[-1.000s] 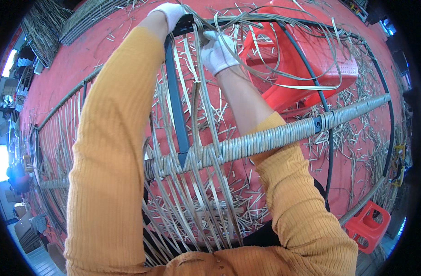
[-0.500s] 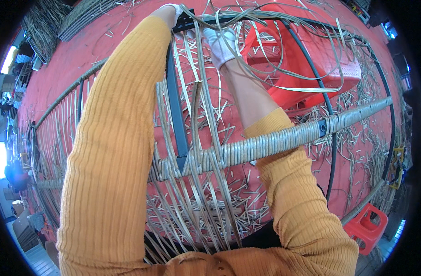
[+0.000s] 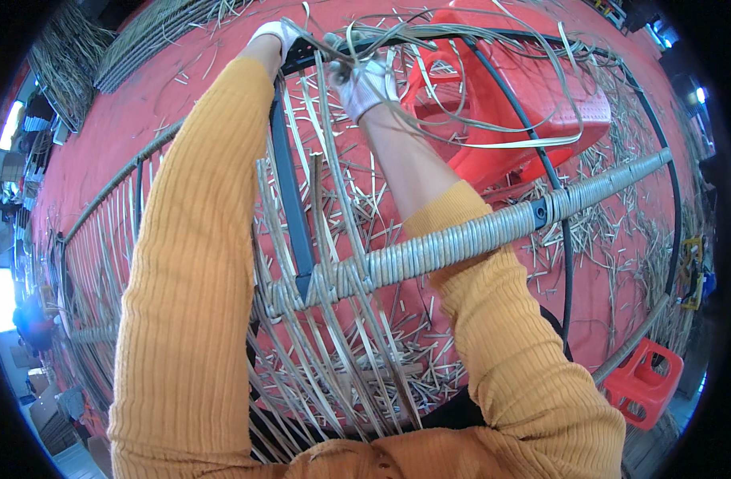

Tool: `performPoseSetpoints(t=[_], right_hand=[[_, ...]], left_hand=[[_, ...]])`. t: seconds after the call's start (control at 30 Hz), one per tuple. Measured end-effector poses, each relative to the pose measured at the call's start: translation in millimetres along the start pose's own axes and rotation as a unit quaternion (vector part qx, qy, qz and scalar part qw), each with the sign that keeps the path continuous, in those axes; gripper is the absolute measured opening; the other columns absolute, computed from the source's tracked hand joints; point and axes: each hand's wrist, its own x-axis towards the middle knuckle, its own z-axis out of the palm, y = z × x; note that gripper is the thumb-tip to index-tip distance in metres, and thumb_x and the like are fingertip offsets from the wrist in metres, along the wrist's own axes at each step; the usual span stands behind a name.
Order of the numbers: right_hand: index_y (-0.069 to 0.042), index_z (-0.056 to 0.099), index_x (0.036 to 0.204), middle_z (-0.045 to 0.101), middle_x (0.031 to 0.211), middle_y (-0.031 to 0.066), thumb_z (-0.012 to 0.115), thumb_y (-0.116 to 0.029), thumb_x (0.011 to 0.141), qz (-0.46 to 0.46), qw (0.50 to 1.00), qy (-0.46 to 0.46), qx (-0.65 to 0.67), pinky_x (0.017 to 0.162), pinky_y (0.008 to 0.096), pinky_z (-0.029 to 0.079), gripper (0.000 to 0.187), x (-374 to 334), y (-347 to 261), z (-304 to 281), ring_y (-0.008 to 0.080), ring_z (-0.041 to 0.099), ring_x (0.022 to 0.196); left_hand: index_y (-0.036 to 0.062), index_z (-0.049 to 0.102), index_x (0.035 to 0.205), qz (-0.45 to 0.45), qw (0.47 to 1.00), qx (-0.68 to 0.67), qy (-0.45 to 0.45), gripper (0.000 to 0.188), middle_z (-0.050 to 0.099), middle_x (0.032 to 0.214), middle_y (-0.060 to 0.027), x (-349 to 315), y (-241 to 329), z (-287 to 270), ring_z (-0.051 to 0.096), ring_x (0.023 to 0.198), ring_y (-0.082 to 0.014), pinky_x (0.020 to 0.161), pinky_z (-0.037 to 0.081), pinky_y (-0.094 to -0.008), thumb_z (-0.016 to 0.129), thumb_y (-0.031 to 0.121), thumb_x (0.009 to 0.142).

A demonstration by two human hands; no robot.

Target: The person weaves thin strips of material through the metal frame of a chair while seated on the floor. They repeatedly thread the strips and secure them using a pneumatic staple gun.

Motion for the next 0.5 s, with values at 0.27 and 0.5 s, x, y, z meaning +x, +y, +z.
performPoseSetpoints(t=[0.27,0.5], right_hand=[[0.0,0.068,0.102,0.07,0.079,0.0075,0.065,-0.003,0.088,-0.199,0.875,-0.109,-0.426,0.067,0.0332,0.055,0.014,-13,-5,9,0.017,0.068,0.074],[-0.001,0.068,0.095,0.069,0.085,0.0176,0.06,-0.02,0.088,-0.129,0.786,-0.033,-0.604,0.075,0.0426,0.052,0.022,-51,-14,-8,0.0309,0.068,0.083]], left_hand=[[0.008,0.071,0.083,-0.011,0.98,-0.198,-0.008,0.024,0.067,0.073,-0.0053,-13,12,7,0.061,0.061,-0.02,0.055,0.045,-0.0332,0.07,0.032,0.086],[0.0064,0.075,0.106,0.012,0.917,-0.211,0.338,0.037,0.073,0.102,-0.0174,-98,30,-15,0.071,0.097,-0.0304,0.088,0.053,-0.0397,0.061,0.037,0.089]])
